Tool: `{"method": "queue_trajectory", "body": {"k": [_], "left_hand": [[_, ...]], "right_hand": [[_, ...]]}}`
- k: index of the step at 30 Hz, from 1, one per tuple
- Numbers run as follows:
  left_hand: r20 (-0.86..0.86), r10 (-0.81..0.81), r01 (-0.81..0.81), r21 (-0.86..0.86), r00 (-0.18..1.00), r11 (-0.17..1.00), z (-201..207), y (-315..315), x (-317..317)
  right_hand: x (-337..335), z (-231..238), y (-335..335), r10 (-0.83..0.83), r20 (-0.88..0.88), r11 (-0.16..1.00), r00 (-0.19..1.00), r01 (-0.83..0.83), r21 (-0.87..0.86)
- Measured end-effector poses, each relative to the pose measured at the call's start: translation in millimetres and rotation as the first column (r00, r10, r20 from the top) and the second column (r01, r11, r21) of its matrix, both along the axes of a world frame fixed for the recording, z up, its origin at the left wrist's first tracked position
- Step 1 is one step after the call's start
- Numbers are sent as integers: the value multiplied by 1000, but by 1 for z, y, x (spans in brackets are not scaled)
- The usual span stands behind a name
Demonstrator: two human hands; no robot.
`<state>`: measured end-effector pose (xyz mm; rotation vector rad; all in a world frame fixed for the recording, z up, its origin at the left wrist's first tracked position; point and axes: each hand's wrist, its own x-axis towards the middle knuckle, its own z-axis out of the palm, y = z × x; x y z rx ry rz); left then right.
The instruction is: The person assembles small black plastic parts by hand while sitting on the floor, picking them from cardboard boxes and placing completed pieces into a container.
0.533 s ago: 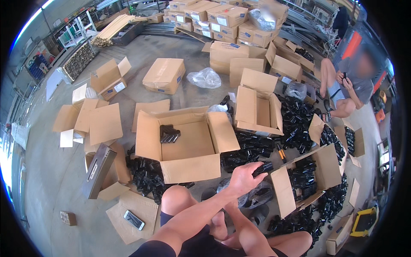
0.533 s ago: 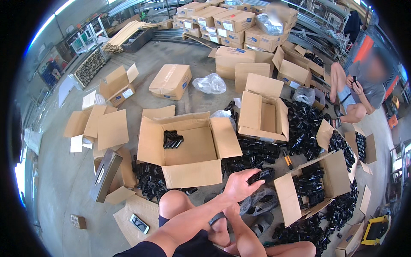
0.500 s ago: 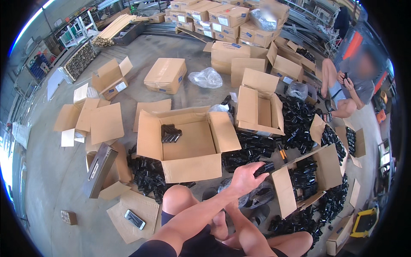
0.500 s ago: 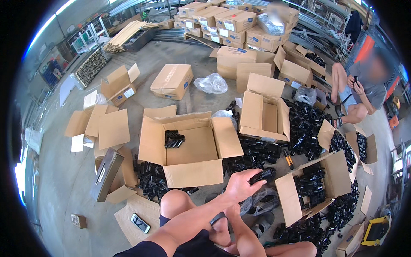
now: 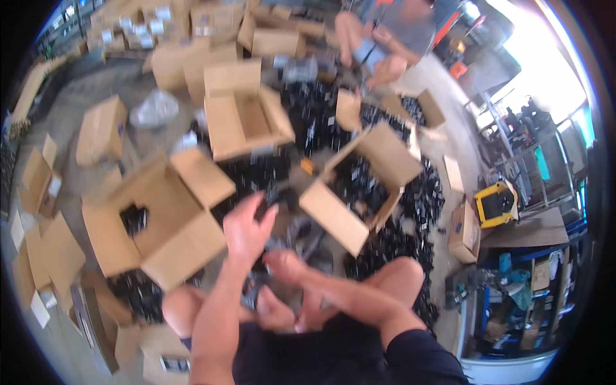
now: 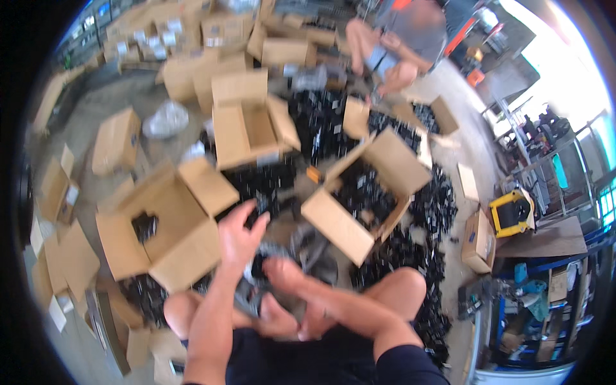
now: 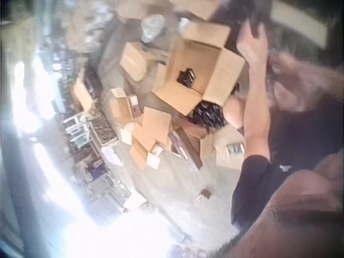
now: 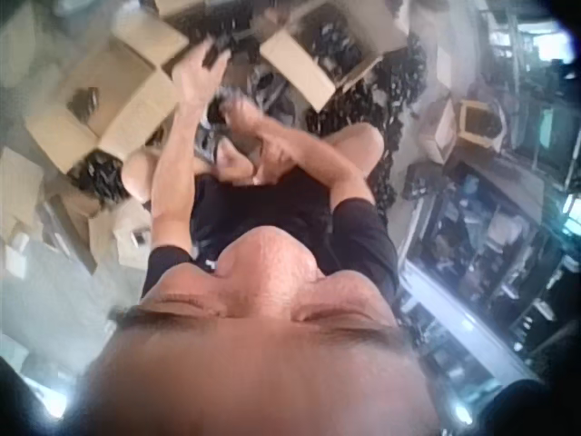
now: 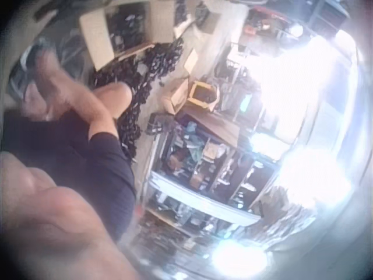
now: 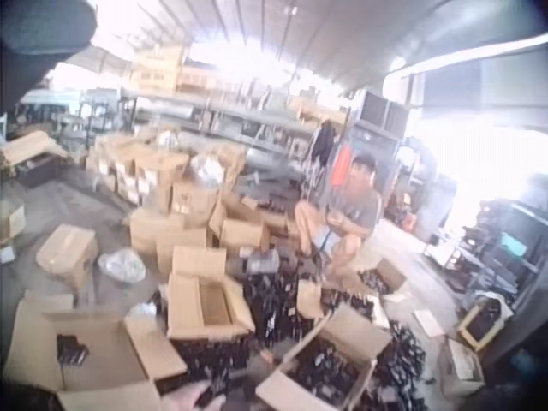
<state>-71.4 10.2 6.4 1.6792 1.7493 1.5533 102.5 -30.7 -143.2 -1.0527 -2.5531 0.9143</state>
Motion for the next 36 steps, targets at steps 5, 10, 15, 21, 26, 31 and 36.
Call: {"method": "queue_trajectory", "body": {"k": [5, 10, 15, 21, 26, 31, 36], "left_hand": [[-157, -12, 6, -38, 988, 999, 10, -14, 19], [-247, -13, 17, 11, 969, 1000, 7, -16, 20], [-352, -52, 40, -42, 934, 998, 8, -16, 31], [-420, -71, 60, -39, 905, 997, 2, -14, 40], [-435, -67, 58, -35, 898, 998, 2, -13, 41], [-460, -44, 41, -17, 887, 999, -1, -14, 41], [-477, -55, 41, -39, 877, 998, -4, -16, 39]], "right_hand": [[44, 174, 31, -382, -317, 923, 868, 341, -177], [40, 197, 43, -457, -536, 888, 710, 395, -235], [27, 191, 49, -242, -551, 925, 799, 362, 118], [24, 176, 56, -181, -518, 895, 836, 359, 266], [20, 162, 61, -148, -467, 869, 872, 340, 360], [15, 161, 62, -96, -361, 820, 928, 279, 499], [11, 161, 56, -127, -253, 804, 959, 249, 540]]}}
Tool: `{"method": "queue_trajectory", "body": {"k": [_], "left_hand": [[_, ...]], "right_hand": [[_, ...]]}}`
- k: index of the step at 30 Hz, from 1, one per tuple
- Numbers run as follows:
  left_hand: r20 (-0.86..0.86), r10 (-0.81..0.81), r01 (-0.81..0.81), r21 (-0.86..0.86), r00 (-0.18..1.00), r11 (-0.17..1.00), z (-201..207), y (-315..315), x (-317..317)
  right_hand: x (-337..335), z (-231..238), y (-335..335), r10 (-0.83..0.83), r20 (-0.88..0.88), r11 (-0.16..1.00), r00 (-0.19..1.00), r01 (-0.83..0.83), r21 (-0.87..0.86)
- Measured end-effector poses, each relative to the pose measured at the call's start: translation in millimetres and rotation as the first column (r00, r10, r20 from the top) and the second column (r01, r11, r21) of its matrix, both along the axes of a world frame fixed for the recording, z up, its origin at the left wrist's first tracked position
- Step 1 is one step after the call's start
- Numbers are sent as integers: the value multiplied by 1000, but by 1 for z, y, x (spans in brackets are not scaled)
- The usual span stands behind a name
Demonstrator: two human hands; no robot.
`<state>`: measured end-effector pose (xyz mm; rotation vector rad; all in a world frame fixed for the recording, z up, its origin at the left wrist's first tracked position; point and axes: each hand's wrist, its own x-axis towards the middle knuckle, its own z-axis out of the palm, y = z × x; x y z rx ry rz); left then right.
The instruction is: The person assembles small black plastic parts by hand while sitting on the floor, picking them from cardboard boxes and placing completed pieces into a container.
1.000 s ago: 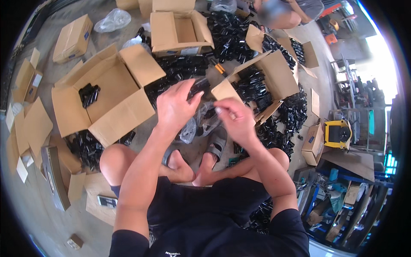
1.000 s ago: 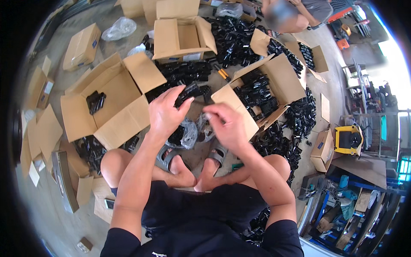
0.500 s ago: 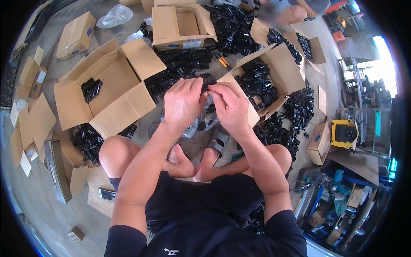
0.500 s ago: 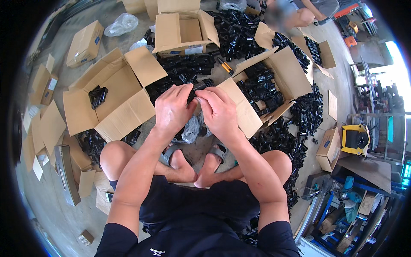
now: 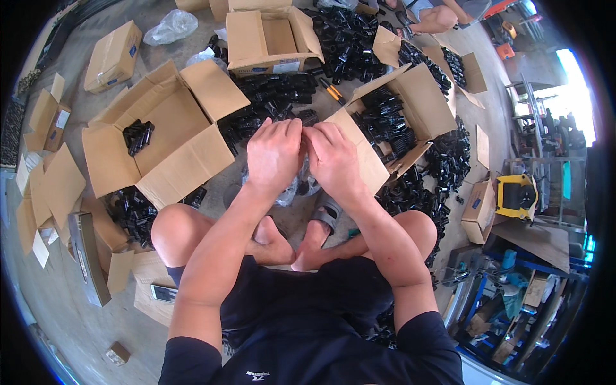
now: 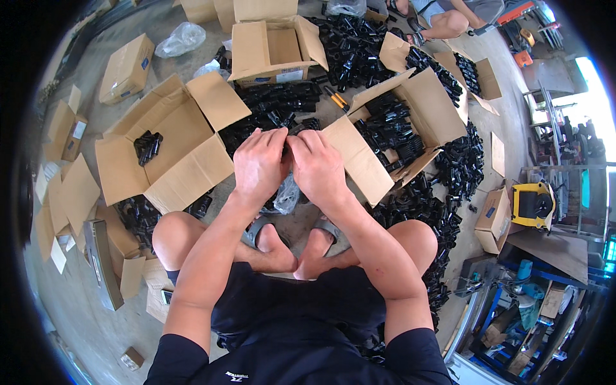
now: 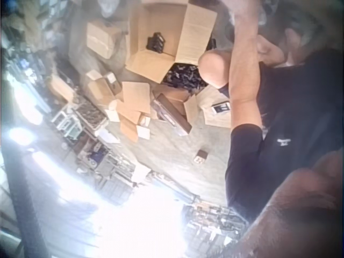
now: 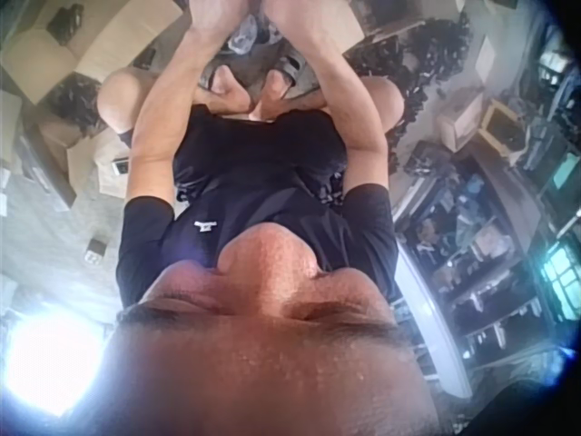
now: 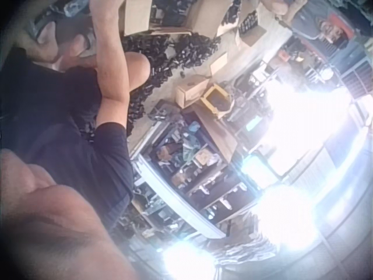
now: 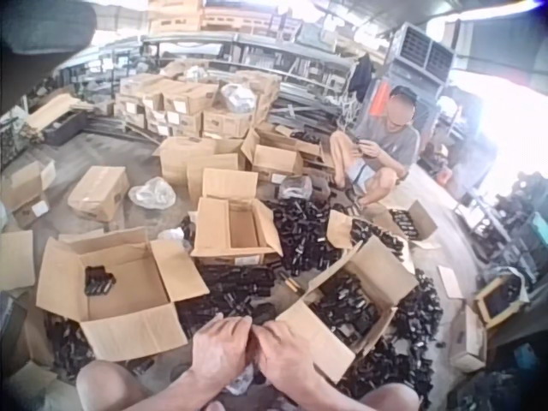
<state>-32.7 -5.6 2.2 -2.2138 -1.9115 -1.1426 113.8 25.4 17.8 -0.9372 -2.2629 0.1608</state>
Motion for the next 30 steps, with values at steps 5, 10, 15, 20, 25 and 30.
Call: {"method": "queue_trajectory", "body": {"k": [5, 10, 15, 20, 25, 30], "left_hand": [[-37, 25, -23, 40, 999, 999, 4, -2, 2], [-39, 31, -27, 97, 999, 995, 7, -3, 4], [20, 28, -31, 147, 999, 989, 15, -4, 4], [76, 31, -48, 231, 997, 972, 25, -2, 2], [85, 69, -85, 211, 994, 974, 19, 0, 2], [110, 40, -63, 211, 993, 975, 20, 0, 5]], "right_hand": [[-4, 7, -8, -46, 59, 998, 997, 48, -31], [-2, 12, -8, -36, 2, 998, 999, 36, -57], [3, 9, -5, -21, -130, 1000, 991, 23, 14], [9, 40, -16, 6, -280, 997, 960, 15, 71], [20, 54, -16, 36, -308, 995, 951, -6, 98], [16, 39, -11, 57, -253, 995, 966, -36, 89]]}}
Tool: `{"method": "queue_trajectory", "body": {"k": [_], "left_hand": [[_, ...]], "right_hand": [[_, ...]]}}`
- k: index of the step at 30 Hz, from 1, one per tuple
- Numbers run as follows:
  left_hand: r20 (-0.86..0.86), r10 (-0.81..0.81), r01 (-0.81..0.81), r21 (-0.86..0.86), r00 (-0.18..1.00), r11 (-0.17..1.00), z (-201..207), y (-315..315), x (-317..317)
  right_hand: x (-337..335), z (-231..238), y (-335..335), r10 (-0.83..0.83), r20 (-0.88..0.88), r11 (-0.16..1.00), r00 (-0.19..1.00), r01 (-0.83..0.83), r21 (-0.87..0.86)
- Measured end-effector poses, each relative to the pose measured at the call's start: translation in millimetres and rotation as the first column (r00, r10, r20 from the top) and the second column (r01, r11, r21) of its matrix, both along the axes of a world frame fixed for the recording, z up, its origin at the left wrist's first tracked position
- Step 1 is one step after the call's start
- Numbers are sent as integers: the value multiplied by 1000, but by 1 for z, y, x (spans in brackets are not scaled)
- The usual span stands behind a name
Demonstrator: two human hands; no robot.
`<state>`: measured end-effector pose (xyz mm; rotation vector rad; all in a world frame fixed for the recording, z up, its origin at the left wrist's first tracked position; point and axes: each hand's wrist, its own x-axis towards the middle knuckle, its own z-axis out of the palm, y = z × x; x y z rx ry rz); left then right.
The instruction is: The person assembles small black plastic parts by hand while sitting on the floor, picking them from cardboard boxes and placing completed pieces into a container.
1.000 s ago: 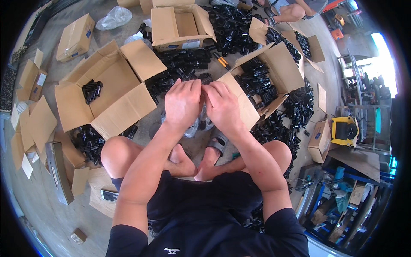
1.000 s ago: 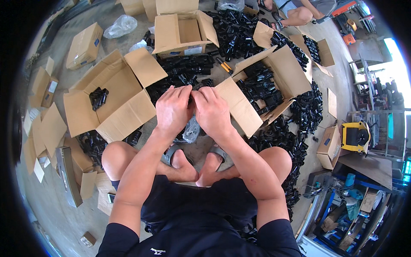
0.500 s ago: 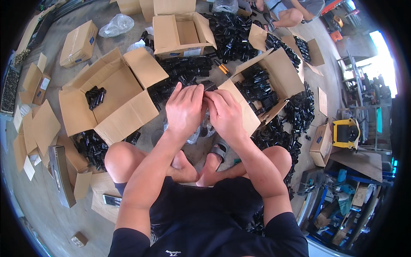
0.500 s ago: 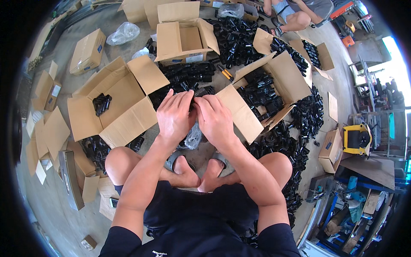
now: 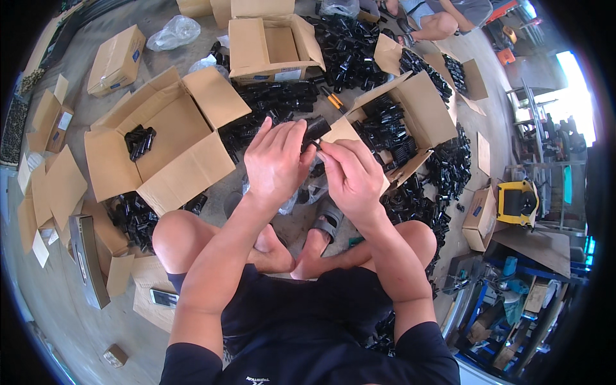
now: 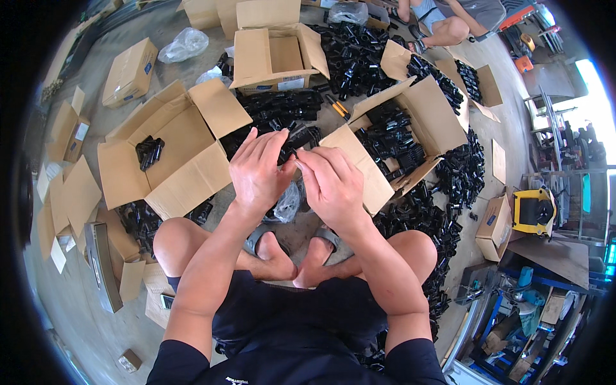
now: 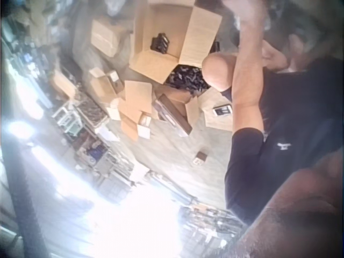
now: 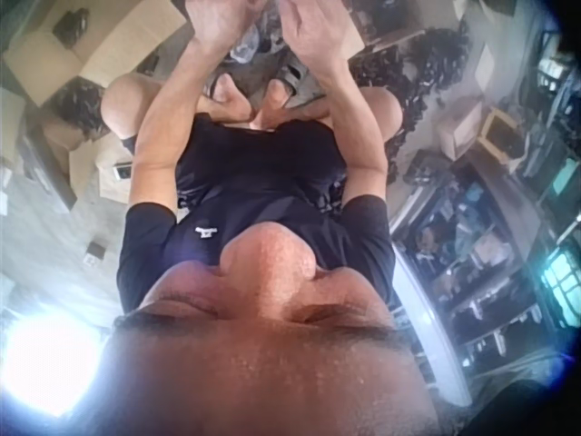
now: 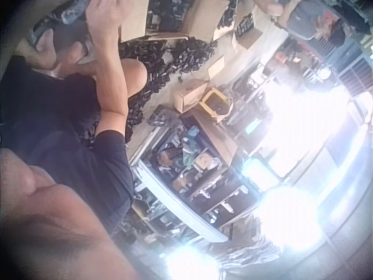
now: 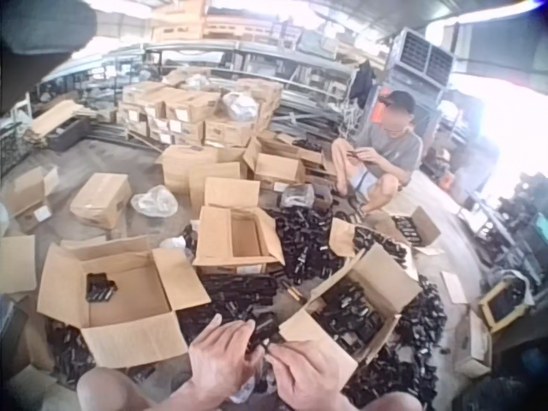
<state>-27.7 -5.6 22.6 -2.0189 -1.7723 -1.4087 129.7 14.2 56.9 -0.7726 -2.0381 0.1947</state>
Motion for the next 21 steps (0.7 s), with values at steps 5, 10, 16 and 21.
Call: {"method": "queue_trajectory", "body": {"k": [5, 10, 16, 21], "left_hand": [[-3, -33, 33, -26, 999, 999, 0, -1, 2], [-48, -33, 32, -25, 998, 999, 1, -3, 3], [-45, -35, 32, -53, 998, 998, -1, -3, 3], [405, -17, 176, -359, 914, 917, 5, -6, 0]], "right_hand": [[-2, -13, 7, -10, 53, 1000, 999, 9, 7], [-6, -13, 3, -46, 180, 998, 983, 52, -28], [-10, -19, 5, -89, 138, 993, 986, 98, -64], [12, -16, 12, -151, -172, 792, 973, 16, -610]]}}
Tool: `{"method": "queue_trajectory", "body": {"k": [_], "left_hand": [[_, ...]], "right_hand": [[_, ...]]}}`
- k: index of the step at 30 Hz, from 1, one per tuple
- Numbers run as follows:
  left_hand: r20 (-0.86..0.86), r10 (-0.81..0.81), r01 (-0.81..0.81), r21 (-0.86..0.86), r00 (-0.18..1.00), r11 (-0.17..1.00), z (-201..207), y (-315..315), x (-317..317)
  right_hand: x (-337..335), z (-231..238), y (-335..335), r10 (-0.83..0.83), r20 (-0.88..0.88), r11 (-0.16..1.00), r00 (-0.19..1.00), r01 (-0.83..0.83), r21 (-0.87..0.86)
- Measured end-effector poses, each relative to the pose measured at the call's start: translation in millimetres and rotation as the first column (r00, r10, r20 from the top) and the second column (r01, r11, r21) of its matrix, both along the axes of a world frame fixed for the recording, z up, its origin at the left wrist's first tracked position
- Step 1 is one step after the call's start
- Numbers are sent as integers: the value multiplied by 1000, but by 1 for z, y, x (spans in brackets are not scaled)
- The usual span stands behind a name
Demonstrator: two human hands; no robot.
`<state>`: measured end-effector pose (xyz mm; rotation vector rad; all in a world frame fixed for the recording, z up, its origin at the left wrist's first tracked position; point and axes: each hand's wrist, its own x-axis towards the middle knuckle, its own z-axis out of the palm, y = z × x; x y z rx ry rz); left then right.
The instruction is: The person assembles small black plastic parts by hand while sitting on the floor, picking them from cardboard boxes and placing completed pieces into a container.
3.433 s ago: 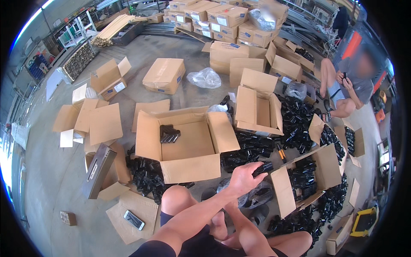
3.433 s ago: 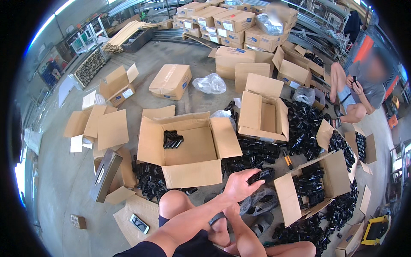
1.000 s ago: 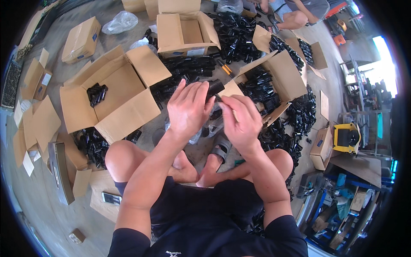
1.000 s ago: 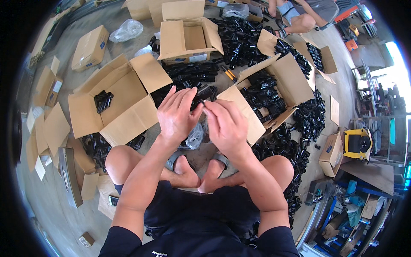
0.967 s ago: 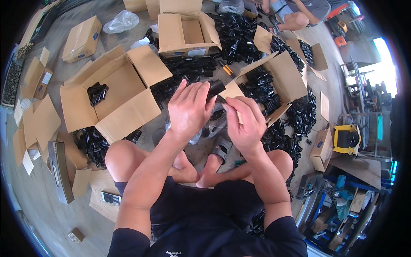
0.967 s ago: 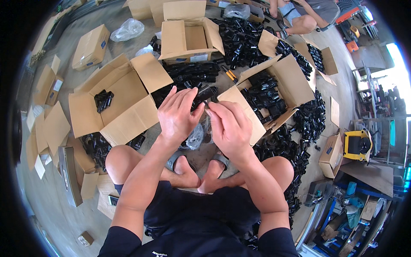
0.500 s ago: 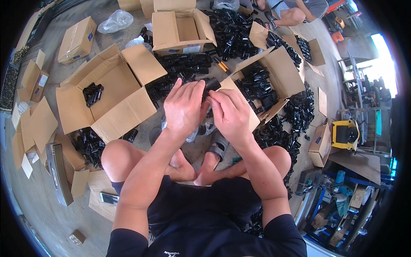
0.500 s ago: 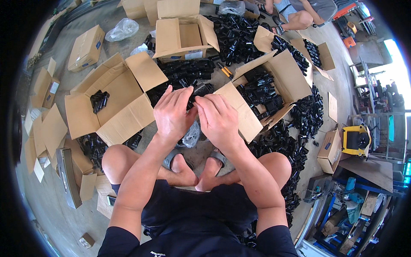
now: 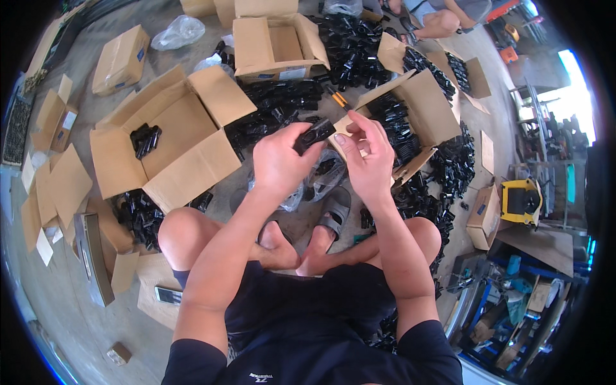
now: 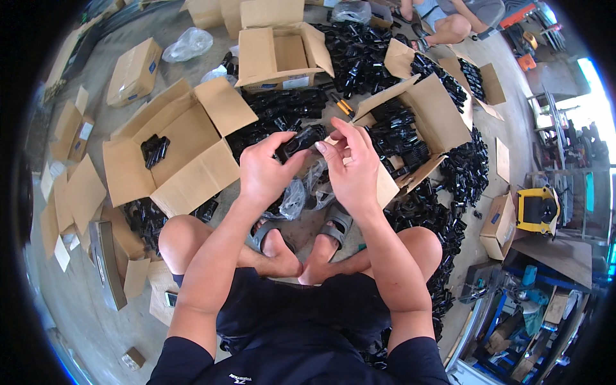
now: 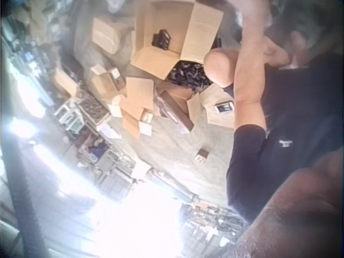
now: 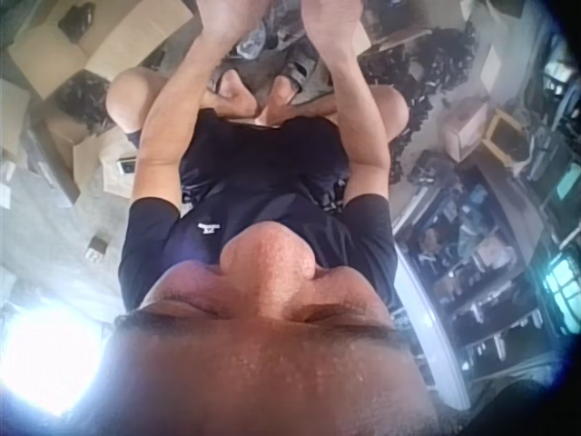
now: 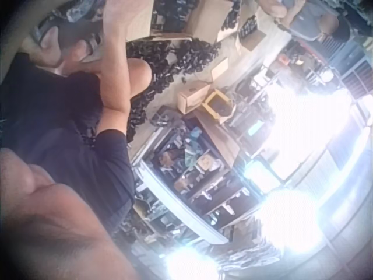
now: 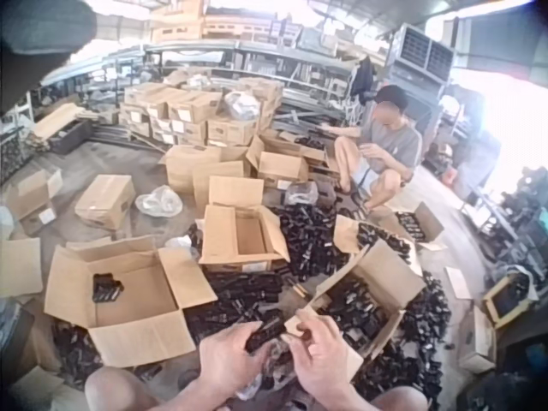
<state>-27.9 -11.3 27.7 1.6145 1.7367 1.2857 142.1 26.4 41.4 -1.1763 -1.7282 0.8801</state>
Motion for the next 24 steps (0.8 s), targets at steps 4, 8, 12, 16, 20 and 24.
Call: {"method": "queue_trajectory", "body": {"k": [4, 8, 12, 16, 20, 24], "left_hand": [[464, -147, 253, -176, 874, 951, 6, 1, -6], [633, -223, 410, -164, 741, 897, 12, 2, -9], [728, -224, 358, -31, 648, 933, 9, 1, -2], [705, -274, 299, 91, 654, 950, 1, 3, 3], [714, -269, 334, 53, 646, 941, 1, 0, 4], [662, -187, 328, -94, 726, 940, -6, 1, 4]], "right_hand": [[13, 2, 7, 171, -435, 860, 884, -349, -371], [18, 0, 9, 209, -504, 820, 838, -431, -376], [16, 1, 6, 173, -542, 858, 822, -396, -326], [18, 2, 6, 173, -533, 882, 828, -372, -291], [19, 1, 0, 136, -481, 890, 866, -320, -325], [19, 1, 0, 109, -379, 900, 919, -253, -355]]}}
